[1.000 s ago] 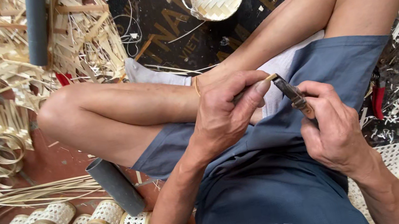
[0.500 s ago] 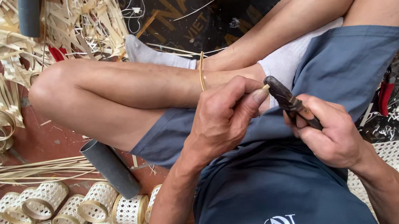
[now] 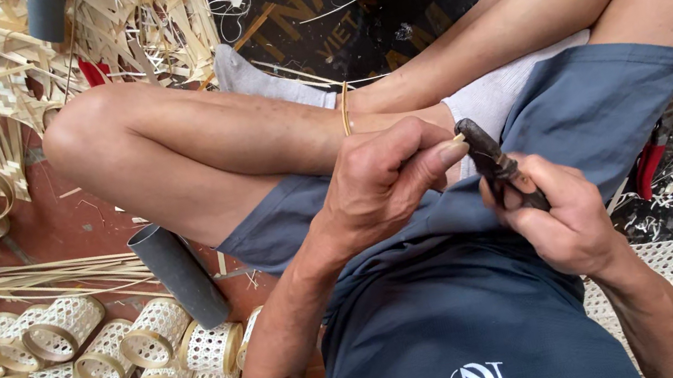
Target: The person sits on the floor assembling woven bamboo lampshades. They bend and fit thin bamboo strips, press wooden rims onto the woven shade bodies, fit round woven bases into the bottoms, and trim excess material with pliers, working on one shade at a time.
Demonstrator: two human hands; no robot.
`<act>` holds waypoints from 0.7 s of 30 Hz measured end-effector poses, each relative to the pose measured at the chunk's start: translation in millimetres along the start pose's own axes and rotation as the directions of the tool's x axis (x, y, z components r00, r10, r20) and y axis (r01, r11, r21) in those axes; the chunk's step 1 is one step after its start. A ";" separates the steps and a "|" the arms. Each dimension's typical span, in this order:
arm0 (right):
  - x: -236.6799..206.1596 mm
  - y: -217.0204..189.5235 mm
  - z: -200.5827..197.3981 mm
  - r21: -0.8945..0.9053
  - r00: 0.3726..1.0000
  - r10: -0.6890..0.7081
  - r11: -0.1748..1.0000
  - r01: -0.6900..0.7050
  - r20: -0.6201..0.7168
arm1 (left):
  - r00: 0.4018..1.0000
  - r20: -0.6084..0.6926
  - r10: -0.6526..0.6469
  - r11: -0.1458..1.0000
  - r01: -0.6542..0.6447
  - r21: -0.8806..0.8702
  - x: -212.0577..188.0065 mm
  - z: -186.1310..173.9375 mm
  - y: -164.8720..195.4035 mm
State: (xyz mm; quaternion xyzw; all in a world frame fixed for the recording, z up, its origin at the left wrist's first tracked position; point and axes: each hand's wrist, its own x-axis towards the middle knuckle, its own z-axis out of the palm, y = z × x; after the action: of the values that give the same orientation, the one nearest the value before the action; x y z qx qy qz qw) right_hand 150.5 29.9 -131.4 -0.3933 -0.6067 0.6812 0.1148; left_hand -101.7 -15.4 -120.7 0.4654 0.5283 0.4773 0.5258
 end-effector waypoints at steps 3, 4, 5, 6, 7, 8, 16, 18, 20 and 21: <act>9.9 -16.9 2.9 -0.380 0.964 -0.256 0.901 0.210 -0.075 | 0.994 0.039 0.100 0.994 -0.098 -0.049 2.7 -8.4 3.0; 12.5 -23.6 3.1 -0.446 0.934 -0.352 0.848 0.288 -0.065 | 0.995 0.037 0.090 0.995 -0.088 -0.046 3.3 -8.7 4.4; 14.4 -29.7 3.2 -0.510 0.895 -0.443 0.781 0.361 -0.046 | 0.996 0.034 0.081 0.996 -0.079 -0.044 3.9 -8.8 5.6; 16.3 -33.9 3.5 -0.572 0.897 -0.441 0.744 0.345 -0.034 | 0.997 0.026 0.078 0.996 -0.077 -0.034 4.6 -8.2 6.3; 17.1 -36.8 3.4 -0.632 0.898 -0.439 0.703 0.326 -0.025 | 0.997 0.015 0.074 0.997 -0.074 -0.006 5.1 -7.2 6.8; 16.8 -38.0 2.6 -0.689 0.902 -0.431 0.660 0.299 -0.021 | 0.998 0.006 0.065 0.998 -0.065 0.017 5.3 -5.3 7.0; 3.0 -7.3 -1.1 -0.226 0.986 -0.164 0.960 0.165 0.025 | 1.000 0.002 0.019 1.000 -0.019 0.019 0.6 -1.8 0.7; 0.6 -1.3 -0.5 -0.146 0.991 -0.130 0.980 0.135 0.043 | 1.000 0.002 0.013 1.000 -0.013 0.005 -1.7 -2.5 -0.8; -0.3 2.0 0.1 -0.107 0.995 -0.080 0.991 0.085 0.053 | 1.000 -0.006 -0.008 1.000 0.008 0.008 -4.3 -2.6 -2.3; -0.5 2.9 0.7 -0.070 0.996 -0.062 0.995 0.066 0.060 | 1.000 -0.007 -0.023 1.000 0.023 0.007 -6.1 -2.8 -2.8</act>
State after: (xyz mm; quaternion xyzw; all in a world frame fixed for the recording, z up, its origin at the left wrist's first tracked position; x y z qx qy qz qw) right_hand 151.3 28.3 -133.9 -0.3577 -0.6460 0.6662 0.1046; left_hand -104.4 -21.9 -122.9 0.4598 0.5371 0.4708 0.5277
